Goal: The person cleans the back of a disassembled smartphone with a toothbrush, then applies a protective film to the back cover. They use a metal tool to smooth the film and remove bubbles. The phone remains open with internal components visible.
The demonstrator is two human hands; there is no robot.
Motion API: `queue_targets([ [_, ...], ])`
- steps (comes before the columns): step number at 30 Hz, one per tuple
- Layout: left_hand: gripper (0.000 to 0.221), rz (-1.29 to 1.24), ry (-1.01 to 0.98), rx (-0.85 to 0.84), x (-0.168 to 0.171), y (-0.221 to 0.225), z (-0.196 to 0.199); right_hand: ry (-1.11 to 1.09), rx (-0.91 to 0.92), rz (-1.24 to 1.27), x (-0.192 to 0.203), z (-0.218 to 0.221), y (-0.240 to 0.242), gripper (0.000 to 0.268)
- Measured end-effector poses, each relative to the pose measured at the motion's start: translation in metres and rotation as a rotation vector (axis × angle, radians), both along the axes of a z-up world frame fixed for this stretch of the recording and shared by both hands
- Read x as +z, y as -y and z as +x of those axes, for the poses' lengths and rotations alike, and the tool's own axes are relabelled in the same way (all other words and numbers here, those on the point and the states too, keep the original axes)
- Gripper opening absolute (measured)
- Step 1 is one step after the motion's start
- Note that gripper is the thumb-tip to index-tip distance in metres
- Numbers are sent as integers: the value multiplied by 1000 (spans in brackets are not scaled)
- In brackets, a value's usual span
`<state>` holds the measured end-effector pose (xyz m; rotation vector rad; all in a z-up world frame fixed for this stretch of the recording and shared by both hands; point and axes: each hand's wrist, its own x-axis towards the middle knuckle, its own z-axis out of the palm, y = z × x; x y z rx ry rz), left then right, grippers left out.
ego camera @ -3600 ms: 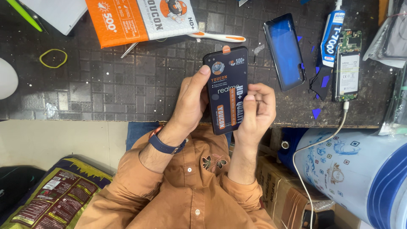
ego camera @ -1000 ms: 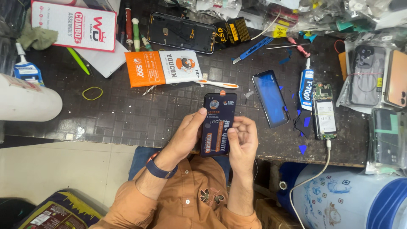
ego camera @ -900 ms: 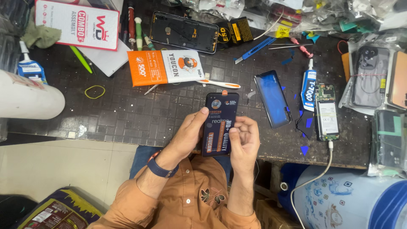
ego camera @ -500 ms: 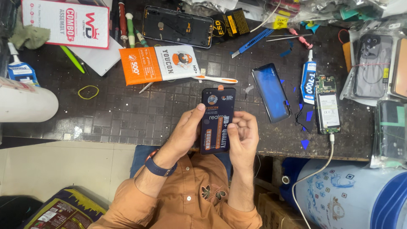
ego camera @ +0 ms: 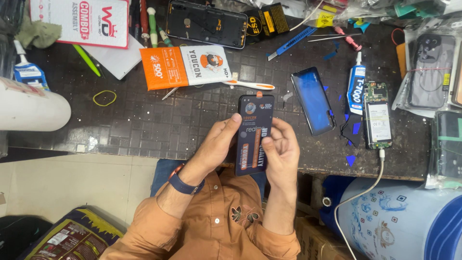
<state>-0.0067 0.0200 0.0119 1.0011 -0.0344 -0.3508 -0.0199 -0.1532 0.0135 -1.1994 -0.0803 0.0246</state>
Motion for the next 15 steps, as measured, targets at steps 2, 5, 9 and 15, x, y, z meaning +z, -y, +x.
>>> queue_targets([
  [2,60,18,122,117,10,-2,-7,-41,-14,78,3,0,3,52],
  [5,53,414,404,385,32,-17,-25,-76,-38,124,7,3,3,56],
  [9,65,1152,625,629,46,-60,-19,-63,-69,121,7,2,4,59],
  [15,61,1820,746,582,41,-118,13,-76,-49,130,7,2,2,59],
])
